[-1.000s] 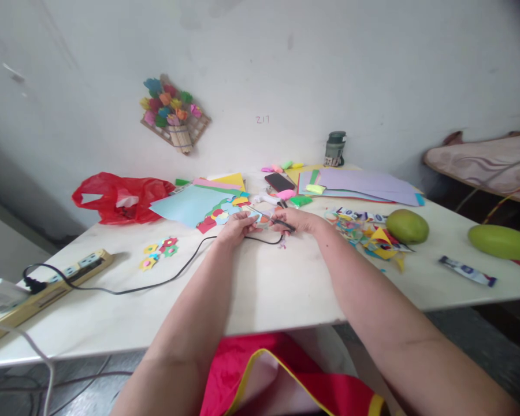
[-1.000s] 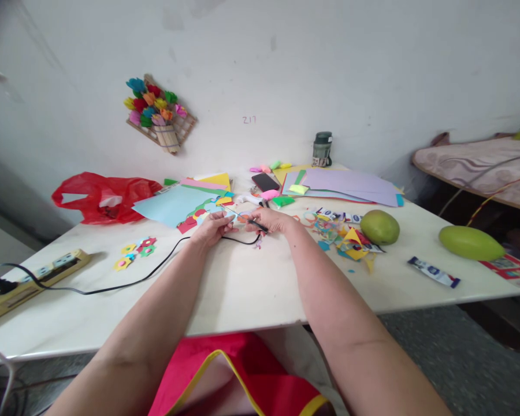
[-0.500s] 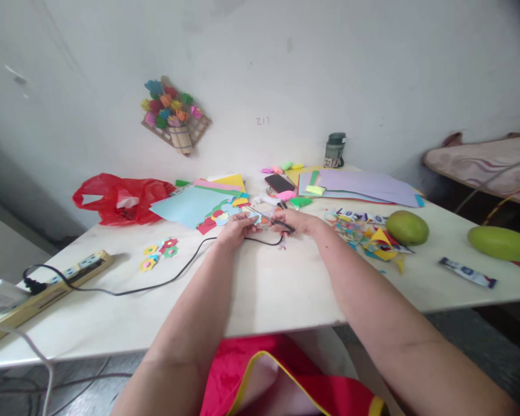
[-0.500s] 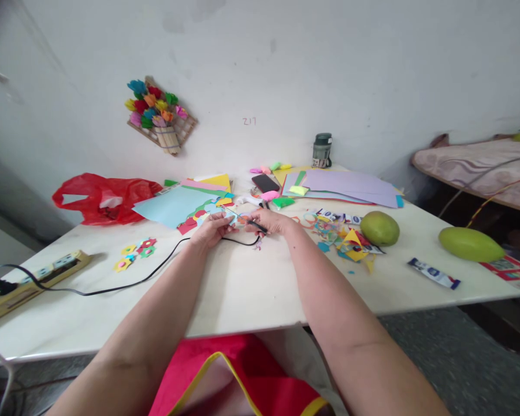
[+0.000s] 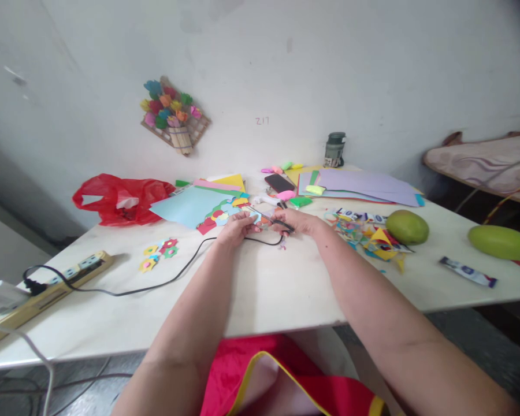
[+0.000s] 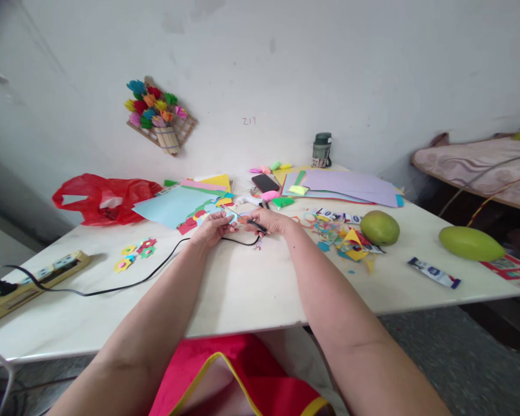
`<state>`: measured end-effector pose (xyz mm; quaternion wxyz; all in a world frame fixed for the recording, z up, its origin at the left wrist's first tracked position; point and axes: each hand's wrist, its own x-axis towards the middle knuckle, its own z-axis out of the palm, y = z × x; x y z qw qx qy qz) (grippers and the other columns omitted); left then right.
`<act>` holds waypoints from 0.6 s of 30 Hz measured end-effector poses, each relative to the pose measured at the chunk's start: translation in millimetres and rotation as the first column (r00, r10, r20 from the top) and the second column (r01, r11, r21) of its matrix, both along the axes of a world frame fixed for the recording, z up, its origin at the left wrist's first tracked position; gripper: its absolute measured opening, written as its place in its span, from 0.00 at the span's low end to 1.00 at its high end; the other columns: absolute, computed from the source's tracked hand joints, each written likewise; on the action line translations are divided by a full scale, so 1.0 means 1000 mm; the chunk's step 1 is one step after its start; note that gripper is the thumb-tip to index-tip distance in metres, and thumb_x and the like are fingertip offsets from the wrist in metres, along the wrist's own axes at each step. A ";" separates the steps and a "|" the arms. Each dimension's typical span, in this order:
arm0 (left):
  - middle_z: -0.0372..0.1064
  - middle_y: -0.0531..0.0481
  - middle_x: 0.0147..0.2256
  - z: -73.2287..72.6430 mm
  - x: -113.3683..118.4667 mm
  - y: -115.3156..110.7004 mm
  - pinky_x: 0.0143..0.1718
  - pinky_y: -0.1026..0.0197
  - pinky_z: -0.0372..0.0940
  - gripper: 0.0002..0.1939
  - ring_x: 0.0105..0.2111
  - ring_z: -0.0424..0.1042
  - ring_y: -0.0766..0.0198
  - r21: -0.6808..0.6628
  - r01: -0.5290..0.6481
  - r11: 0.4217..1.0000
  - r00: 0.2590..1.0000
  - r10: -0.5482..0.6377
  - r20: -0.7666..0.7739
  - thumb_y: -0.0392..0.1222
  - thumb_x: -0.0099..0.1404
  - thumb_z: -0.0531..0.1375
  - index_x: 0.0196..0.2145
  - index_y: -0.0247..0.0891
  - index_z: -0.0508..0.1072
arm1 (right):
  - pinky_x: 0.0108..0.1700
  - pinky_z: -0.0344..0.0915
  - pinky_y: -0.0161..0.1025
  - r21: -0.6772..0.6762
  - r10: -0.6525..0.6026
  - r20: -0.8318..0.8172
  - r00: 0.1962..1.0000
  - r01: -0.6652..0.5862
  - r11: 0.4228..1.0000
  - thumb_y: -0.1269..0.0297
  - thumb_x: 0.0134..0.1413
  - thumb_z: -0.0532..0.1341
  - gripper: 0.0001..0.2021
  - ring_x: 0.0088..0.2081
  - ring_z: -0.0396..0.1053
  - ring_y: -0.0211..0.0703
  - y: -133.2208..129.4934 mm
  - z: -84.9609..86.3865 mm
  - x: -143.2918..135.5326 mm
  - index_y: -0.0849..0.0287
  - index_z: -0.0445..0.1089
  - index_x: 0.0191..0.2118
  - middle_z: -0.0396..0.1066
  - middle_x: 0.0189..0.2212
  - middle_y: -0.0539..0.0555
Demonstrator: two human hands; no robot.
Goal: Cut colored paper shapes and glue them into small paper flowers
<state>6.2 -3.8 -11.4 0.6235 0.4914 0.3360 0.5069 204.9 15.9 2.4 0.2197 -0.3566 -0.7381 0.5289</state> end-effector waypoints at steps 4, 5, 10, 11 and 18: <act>0.68 0.52 0.21 0.000 -0.001 0.000 0.29 0.62 0.67 0.14 0.20 0.69 0.68 -0.016 -0.016 1.000 1.000 0.016 0.012 0.38 0.45 0.68 0.23 0.33 0.65 | 0.13 0.47 0.27 0.012 -0.012 0.021 1.000 0.012 1.000 0.63 0.45 0.62 0.09 0.14 0.55 0.28 -0.002 0.001 -0.001 0.62 0.66 0.32 0.61 0.15 0.45; 0.67 0.53 0.21 -0.001 -0.001 0.000 0.29 0.62 0.67 0.14 0.20 0.69 0.68 -0.018 -0.024 1.000 1.000 0.025 0.015 0.38 0.44 0.68 0.22 0.33 0.65 | 0.13 0.48 0.27 0.009 -0.011 0.015 1.000 0.010 1.000 0.63 0.45 0.61 0.09 0.14 0.55 0.28 -0.001 0.001 -0.001 0.62 0.66 0.32 0.62 0.15 0.46; 0.63 0.56 0.18 -0.001 -0.001 -0.001 0.32 0.62 0.67 0.14 0.20 0.65 0.72 0.010 -0.052 0.999 0.999 0.052 -0.008 0.39 0.44 0.68 0.19 0.32 0.66 | 0.13 0.49 0.28 -0.051 -0.011 -0.067 0.998 0.007 0.999 0.66 0.44 0.61 0.06 0.13 0.55 0.29 0.005 -0.004 -0.003 0.62 0.64 0.27 0.60 0.13 0.45; 0.63 0.56 0.17 -0.001 -0.001 -0.001 0.32 0.62 0.67 0.14 0.19 0.64 0.72 0.019 -0.047 0.999 0.999 0.048 -0.021 0.40 0.44 0.68 0.19 0.32 0.66 | 0.13 0.49 0.28 -0.063 -0.012 -0.077 0.997 0.007 0.998 0.66 0.44 0.60 0.06 0.13 0.55 0.29 0.006 -0.005 -0.003 0.62 0.63 0.26 0.59 0.12 0.45; 0.64 0.56 0.17 -0.001 0.000 0.001 0.34 0.61 0.67 0.13 0.17 0.64 0.73 0.001 -0.071 0.997 0.997 0.071 -0.012 0.38 0.43 0.69 0.20 0.33 0.66 | 0.14 0.49 0.28 -0.122 -0.018 -0.100 0.995 0.006 0.993 0.67 0.43 0.60 0.05 0.13 0.54 0.29 0.004 -0.003 -0.002 0.62 0.64 0.26 0.59 0.12 0.45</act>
